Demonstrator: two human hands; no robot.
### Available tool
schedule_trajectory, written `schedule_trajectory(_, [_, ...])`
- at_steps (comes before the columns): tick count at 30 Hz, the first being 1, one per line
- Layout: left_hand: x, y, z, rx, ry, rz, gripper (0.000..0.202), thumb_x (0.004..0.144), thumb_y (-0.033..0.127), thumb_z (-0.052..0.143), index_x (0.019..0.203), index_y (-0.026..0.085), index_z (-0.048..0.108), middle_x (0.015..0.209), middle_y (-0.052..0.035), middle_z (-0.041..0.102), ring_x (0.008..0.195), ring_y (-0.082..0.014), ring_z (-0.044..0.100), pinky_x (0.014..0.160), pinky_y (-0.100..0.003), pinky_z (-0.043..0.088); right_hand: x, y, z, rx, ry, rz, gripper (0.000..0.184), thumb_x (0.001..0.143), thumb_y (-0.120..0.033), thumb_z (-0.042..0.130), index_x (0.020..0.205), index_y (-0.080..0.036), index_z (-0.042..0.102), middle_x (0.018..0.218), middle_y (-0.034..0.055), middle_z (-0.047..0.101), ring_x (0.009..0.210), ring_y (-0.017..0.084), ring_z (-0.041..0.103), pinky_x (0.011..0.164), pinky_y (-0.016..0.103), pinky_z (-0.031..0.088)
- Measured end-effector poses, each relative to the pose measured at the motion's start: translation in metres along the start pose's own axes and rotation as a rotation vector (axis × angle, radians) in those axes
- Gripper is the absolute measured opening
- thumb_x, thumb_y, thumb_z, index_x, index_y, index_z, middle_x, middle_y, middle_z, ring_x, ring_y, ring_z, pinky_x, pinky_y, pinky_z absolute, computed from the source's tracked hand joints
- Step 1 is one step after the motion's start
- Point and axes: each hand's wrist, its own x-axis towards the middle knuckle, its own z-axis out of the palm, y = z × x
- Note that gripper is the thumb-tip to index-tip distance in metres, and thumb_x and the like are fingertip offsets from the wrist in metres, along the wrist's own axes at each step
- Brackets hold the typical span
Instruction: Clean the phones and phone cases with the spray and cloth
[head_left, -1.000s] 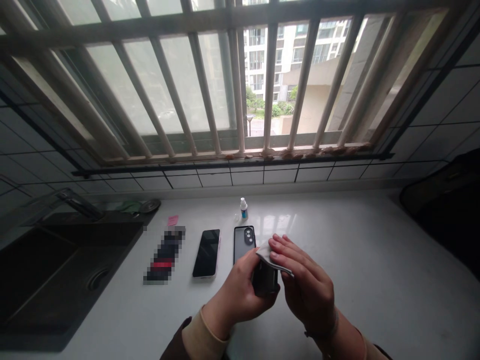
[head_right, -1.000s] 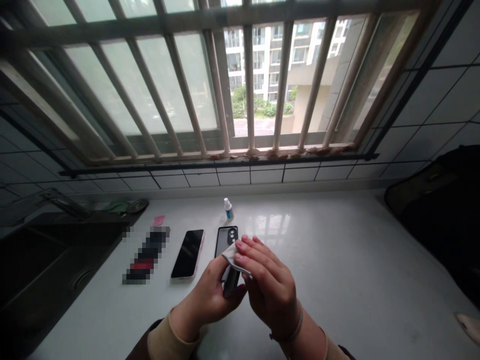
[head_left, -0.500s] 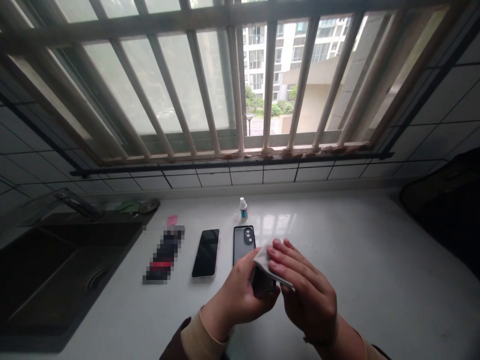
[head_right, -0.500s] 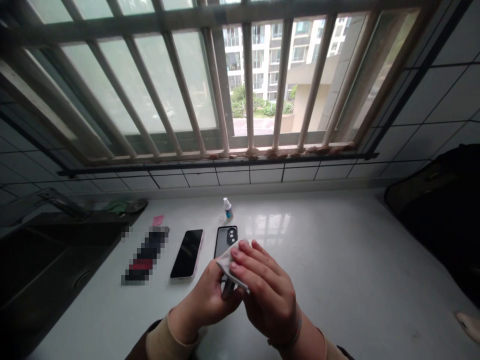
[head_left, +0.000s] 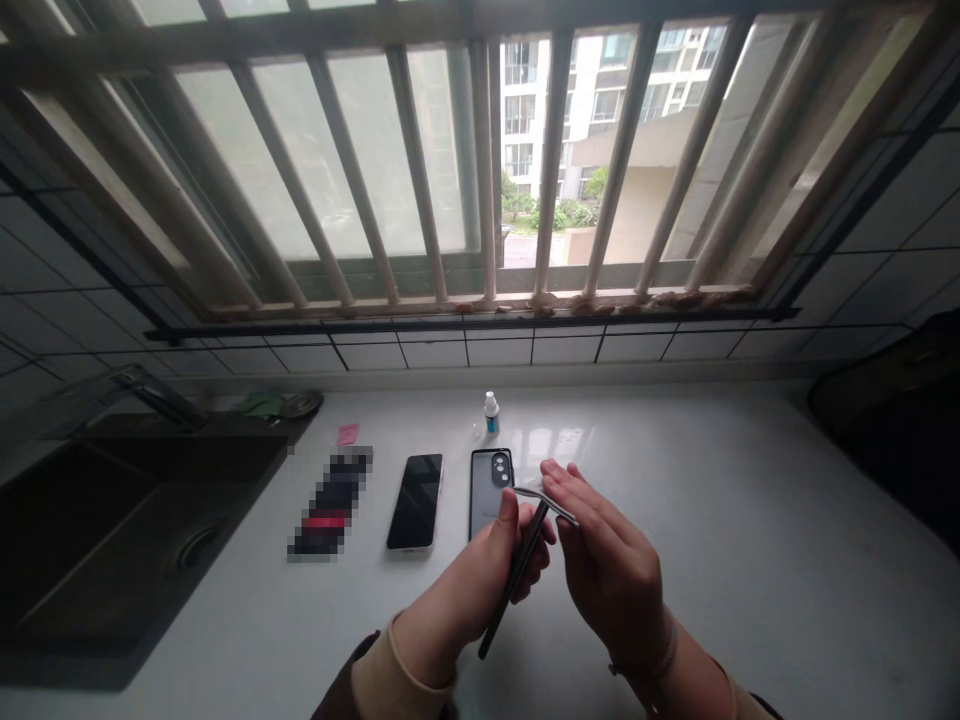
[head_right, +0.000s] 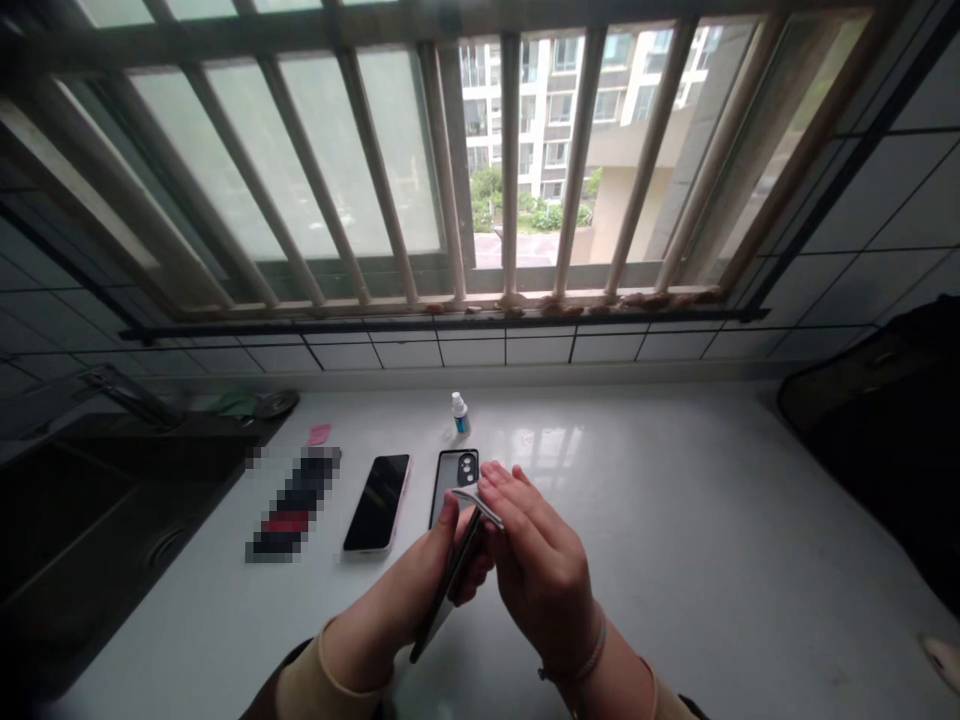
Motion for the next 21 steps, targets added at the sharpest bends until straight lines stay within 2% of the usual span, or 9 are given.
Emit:
schedule_trajectory(1, [0.000,-0.002,-0.001,-0.028,0.026,-0.044,0.075,0.090,0.092,0.041,0.098,0.019,0.058,0.076,0.0017,0.050,0.060,-0.0107,0.040,0.054,-0.023,0.029,0.000,0.000,0.000,-0.014,-0.009,-0.016,0.058,0.098,0.002,0.059,0.153,-0.018,0.060,0.148,0.0139,0.068,0.139,0.030,0.065,0.122,0.054,0.053])
schedule_trajectory(4, [0.001,-0.005,-0.001,-0.115,0.070,-0.130,0.067,0.092,0.086,0.050,0.097,0.020,0.055,0.076,0.0025,0.051,0.058,-0.0091,0.041,0.052,-0.021,0.030,0.000,0.002,0.001,-0.044,-0.031,-0.051,0.062,0.097,0.003,0.059,0.156,-0.018,0.057,0.149,0.0143,0.067,0.139,0.030,0.065,0.121,0.054,0.055])
schedule_trajectory(9, [0.001,-0.007,0.002,-0.175,0.032,-0.135,0.065,0.090,0.086,0.053,0.093,0.020,0.054,0.070,0.0035,0.050,0.055,-0.0120,0.046,0.052,-0.027,0.047,0.000,0.005,0.001,-0.075,-0.110,-0.069,0.062,0.098,0.001,0.059,0.156,-0.019,0.057,0.152,0.0146,0.065,0.143,0.031,0.062,0.122,0.056,0.053])
schedule_trajectory(13, [0.004,-0.006,0.002,-0.211,0.101,-0.145,0.061,0.091,0.081,0.057,0.091,0.020,0.055,0.067,0.0045,0.048,0.053,-0.0110,0.046,0.050,-0.026,0.050,0.002,0.005,0.002,-0.073,-0.147,-0.104,0.056,0.098,-0.001,0.058,0.151,-0.018,0.062,0.152,0.0147,0.065,0.145,0.032,0.059,0.121,0.057,0.053])
schedule_trajectory(17, [0.006,-0.005,0.003,-0.302,0.168,-0.138,0.051,0.091,0.069,0.067,0.088,0.019,0.059,0.065,0.0043,0.049,0.051,-0.0102,0.046,0.049,-0.024,0.048,0.006,0.001,0.002,-0.043,-0.212,-0.170,0.049,0.098,-0.003,0.057,0.144,-0.015,0.067,0.147,0.0153,0.069,0.146,0.032,0.059,0.120,0.056,0.054])
schedule_trajectory(21, [0.005,-0.002,0.004,-0.488,0.243,-0.090,0.037,0.093,0.052,0.072,0.095,0.016,0.065,0.071,-0.0002,0.059,0.060,-0.0108,0.057,0.054,-0.020,0.047,0.009,-0.007,0.003,0.017,-0.319,-0.231,0.034,0.100,-0.009,0.063,0.132,-0.012,0.072,0.136,0.0145,0.076,0.142,0.029,0.063,0.123,0.054,0.051])
